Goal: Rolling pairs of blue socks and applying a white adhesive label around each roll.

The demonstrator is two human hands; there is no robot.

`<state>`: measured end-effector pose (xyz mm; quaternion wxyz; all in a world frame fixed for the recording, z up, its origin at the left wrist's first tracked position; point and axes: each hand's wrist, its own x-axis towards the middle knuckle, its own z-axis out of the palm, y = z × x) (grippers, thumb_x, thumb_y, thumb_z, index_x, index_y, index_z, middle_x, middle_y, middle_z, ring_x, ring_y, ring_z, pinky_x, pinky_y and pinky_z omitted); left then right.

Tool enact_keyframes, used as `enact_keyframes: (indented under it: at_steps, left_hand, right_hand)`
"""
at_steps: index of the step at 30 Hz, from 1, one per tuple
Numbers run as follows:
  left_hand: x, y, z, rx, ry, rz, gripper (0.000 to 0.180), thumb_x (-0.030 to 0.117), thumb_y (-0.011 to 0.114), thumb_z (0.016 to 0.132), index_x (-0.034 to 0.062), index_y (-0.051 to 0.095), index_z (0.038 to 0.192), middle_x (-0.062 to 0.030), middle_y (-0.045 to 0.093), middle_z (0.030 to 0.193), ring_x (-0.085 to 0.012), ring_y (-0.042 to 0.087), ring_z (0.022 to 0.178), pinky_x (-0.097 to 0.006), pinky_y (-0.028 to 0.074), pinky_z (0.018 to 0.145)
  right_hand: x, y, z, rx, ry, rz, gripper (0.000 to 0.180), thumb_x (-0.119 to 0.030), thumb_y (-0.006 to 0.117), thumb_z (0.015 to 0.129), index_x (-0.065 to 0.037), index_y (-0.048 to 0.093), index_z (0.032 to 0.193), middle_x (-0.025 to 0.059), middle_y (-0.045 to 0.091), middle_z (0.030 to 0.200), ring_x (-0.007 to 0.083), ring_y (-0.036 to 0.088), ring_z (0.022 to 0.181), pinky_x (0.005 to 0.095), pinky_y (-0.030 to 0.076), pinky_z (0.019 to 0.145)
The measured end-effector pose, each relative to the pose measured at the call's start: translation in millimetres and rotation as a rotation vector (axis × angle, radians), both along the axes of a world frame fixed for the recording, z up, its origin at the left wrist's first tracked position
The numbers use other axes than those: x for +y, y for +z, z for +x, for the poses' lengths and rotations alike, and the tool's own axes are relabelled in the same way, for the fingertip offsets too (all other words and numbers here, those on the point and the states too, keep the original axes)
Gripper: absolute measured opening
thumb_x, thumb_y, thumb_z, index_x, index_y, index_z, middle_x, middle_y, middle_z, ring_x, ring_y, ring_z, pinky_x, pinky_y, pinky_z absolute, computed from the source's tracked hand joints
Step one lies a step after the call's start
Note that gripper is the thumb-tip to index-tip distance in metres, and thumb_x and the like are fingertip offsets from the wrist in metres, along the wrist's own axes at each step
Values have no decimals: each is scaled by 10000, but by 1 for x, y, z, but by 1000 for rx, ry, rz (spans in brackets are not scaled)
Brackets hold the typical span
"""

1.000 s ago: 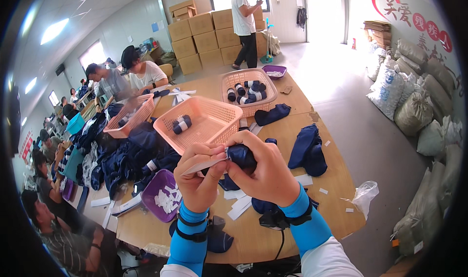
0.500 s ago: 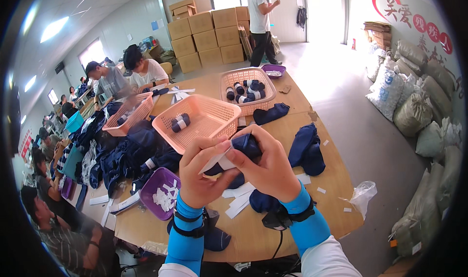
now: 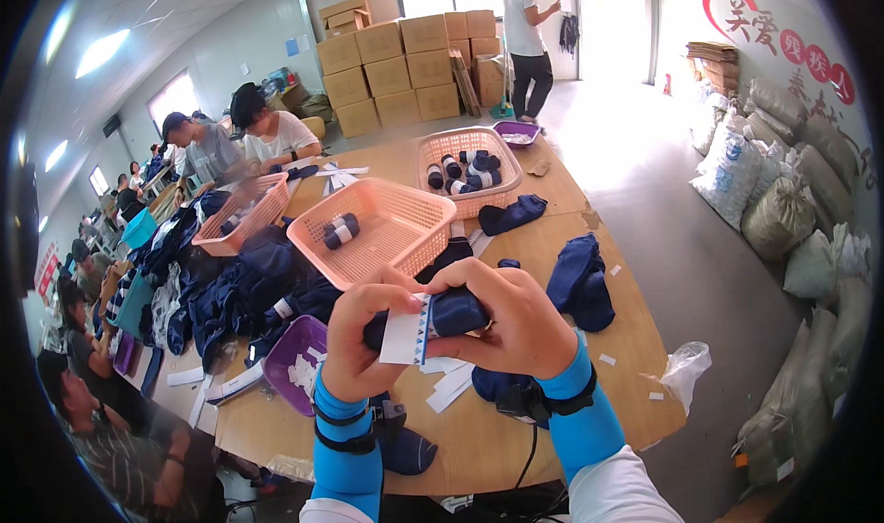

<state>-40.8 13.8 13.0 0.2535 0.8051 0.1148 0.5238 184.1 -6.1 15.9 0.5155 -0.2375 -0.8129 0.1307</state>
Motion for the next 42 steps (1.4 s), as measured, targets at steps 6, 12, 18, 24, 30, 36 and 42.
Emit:
enact_keyframes:
  at_steps: [6,12,18,24,30,36,42]
  left_hand:
    - [-9,-3,8,-165,97,191,384,22,896,738,49,763,1097,-106,681,1081,-222,717,975,-319,595,819]
    - [-12,-6,4,-182,66,201,383,86,946,742,38,809,1097,-124,707,1117,-239,745,969,-323,611,815]
    - [-12,-8,6,-206,-12,192,403,107,939,765,25,826,1143,-157,736,1133,-241,749,964,-318,599,794]
    - [-12,-7,8,-196,-41,178,401,117,936,776,9,824,1146,-165,744,1130,-240,745,951,-319,588,793]
    - [-12,-10,9,-209,-54,182,392,125,935,786,8,823,1143,-168,744,1129,-246,740,937,-327,587,793]
    - [-19,-7,9,-212,-30,224,365,142,931,802,23,821,1129,-163,735,1137,-257,740,923,-331,594,790]
    - [-27,-1,9,-159,44,342,375,192,930,806,52,822,1136,-152,725,1139,-292,752,930,-361,627,802]
  right_hand:
    - [-12,-7,-6,114,-83,-213,615,-486,941,805,-49,617,1090,78,701,789,294,699,637,336,524,627]
    - [-25,14,-5,56,-26,49,681,-474,957,787,-65,575,1174,106,689,904,317,712,747,377,526,653]
    - [-22,5,0,-2,-31,78,674,-433,955,791,-90,560,1216,123,698,955,364,712,792,416,535,677]
    - [-28,14,4,-61,-87,98,643,-417,964,783,-91,584,1187,104,700,952,354,710,785,405,527,674]
    - [-26,13,2,-14,-19,28,579,-367,965,793,-92,616,1164,104,704,954,342,704,799,396,524,681]
    - [-28,13,1,52,88,27,578,-301,976,781,-78,647,1201,104,742,1031,332,727,843,382,564,731]
    - [-33,14,0,57,125,-12,596,-296,991,762,-63,649,1192,107,753,1038,329,738,825,372,573,730]
